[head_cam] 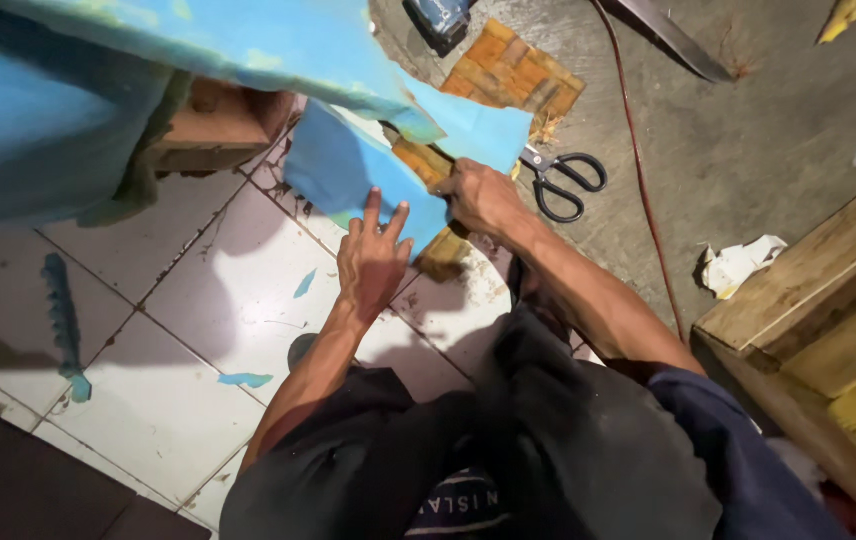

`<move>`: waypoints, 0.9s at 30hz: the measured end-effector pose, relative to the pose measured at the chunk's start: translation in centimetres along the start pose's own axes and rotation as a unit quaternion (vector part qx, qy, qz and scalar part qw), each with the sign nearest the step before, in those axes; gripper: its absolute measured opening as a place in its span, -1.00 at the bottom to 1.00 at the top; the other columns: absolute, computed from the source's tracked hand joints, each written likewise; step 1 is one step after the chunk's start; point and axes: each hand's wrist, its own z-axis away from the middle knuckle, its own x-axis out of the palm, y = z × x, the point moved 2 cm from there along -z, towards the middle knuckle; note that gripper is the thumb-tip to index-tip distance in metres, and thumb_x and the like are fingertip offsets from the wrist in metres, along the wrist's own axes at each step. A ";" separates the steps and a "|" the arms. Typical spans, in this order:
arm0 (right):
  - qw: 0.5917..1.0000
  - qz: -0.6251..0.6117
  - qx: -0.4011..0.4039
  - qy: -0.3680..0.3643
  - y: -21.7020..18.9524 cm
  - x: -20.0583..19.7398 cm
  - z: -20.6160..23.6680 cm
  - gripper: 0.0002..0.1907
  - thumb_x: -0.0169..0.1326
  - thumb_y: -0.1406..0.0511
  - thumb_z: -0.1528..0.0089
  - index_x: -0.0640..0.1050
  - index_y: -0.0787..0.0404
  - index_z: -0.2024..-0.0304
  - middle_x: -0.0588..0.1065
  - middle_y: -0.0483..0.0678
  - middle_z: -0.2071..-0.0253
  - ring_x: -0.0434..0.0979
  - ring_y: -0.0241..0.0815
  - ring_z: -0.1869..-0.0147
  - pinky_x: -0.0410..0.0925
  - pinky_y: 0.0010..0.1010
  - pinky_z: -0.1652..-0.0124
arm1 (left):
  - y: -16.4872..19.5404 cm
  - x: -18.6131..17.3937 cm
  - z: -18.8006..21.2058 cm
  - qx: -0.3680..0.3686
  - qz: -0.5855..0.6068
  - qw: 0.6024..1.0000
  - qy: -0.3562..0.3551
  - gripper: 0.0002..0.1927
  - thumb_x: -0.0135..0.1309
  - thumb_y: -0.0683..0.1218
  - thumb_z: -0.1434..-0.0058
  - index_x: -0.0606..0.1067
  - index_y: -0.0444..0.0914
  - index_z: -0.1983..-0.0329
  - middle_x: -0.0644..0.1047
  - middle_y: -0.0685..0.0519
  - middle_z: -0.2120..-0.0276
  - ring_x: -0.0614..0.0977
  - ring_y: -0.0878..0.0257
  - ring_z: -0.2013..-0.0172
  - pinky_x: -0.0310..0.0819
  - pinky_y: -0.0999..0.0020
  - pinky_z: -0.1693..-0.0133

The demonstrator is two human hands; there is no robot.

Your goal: The person sits on the floor and fits blue foam padding onto a wooden chair frame. They cut foam pieces with scissors, apply glue from a bottle to the foam, press the foam onto the chair seat and armrest, and staple the foam edges to the frame using a pneumatic stapler.

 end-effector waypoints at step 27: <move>0.982 0.086 -0.164 -0.029 -14.2 -3.7 5.3 -0.69 0.11 0.32 -0.18 0.51 0.17 0.01 0.46 0.06 0.70 0.48 0.09 0.64 0.33 -0.07 0.60 | 1.7 -8.6 -0.8 -0.164 0.703 0.686 0.090 -0.58 -0.32 0.10 -0.55 0.37 -0.34 -0.02 0.54 -0.06 0.25 0.62 0.17 0.19 0.53 0.29 0.08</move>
